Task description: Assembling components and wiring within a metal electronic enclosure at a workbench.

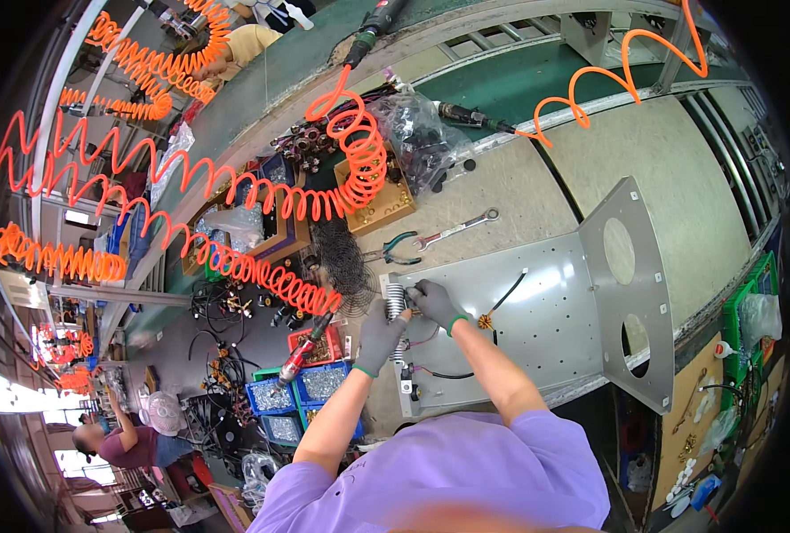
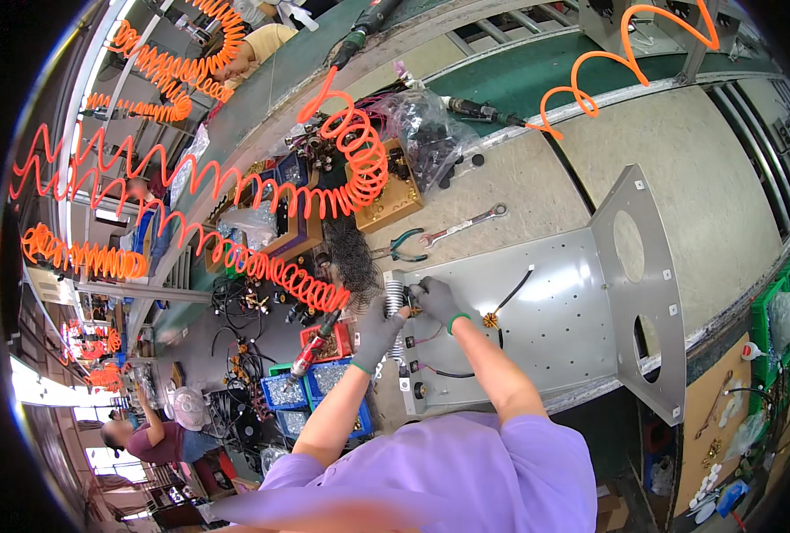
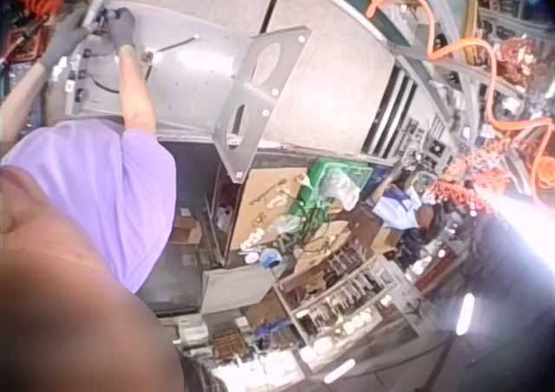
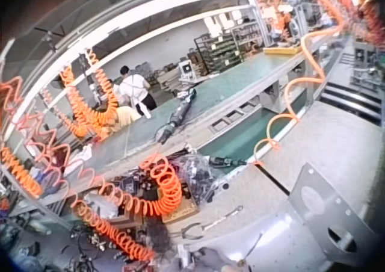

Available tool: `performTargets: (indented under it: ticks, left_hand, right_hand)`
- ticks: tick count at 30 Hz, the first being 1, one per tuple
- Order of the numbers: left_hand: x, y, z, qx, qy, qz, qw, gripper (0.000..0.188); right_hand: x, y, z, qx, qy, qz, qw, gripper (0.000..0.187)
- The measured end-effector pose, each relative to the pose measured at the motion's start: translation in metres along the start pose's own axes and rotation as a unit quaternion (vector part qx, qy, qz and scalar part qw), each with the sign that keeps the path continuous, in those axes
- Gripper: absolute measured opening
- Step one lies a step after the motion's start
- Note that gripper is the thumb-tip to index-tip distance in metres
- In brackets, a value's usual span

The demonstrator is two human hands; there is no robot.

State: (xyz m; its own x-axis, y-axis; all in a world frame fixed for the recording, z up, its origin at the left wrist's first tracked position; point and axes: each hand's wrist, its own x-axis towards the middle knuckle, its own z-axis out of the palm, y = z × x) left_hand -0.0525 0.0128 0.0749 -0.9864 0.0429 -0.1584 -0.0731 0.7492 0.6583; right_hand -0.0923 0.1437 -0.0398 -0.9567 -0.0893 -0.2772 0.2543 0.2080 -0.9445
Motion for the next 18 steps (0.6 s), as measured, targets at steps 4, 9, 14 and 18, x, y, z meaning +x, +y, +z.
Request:
performTargets:
  ticks: [4,9,14,18]
  left_hand:
    - [0.001,-0.006,0.003,-0.008,0.006,0.002,1.000,0.044]
    - [-0.005,-0.002,-0.001,0.012,-0.001,-0.012,1.000,0.043]
    - [-0.008,-0.002,-0.001,-0.012,0.005,-0.004,1.000,0.043]
    - [-0.002,-0.009,0.001,0.013,0.025,0.005,1.000,0.043]
  right_hand:
    - [0.005,0.003,0.005,-0.034,0.009,-0.001,0.999,0.031]
    - [0.000,-0.001,0.012,0.037,0.035,0.067,0.996,0.033]
    - [0.002,0.018,0.018,0.091,0.032,0.042,0.994,0.033]
    - [0.004,0.010,0.007,0.130,-0.026,0.037,0.990,0.033]
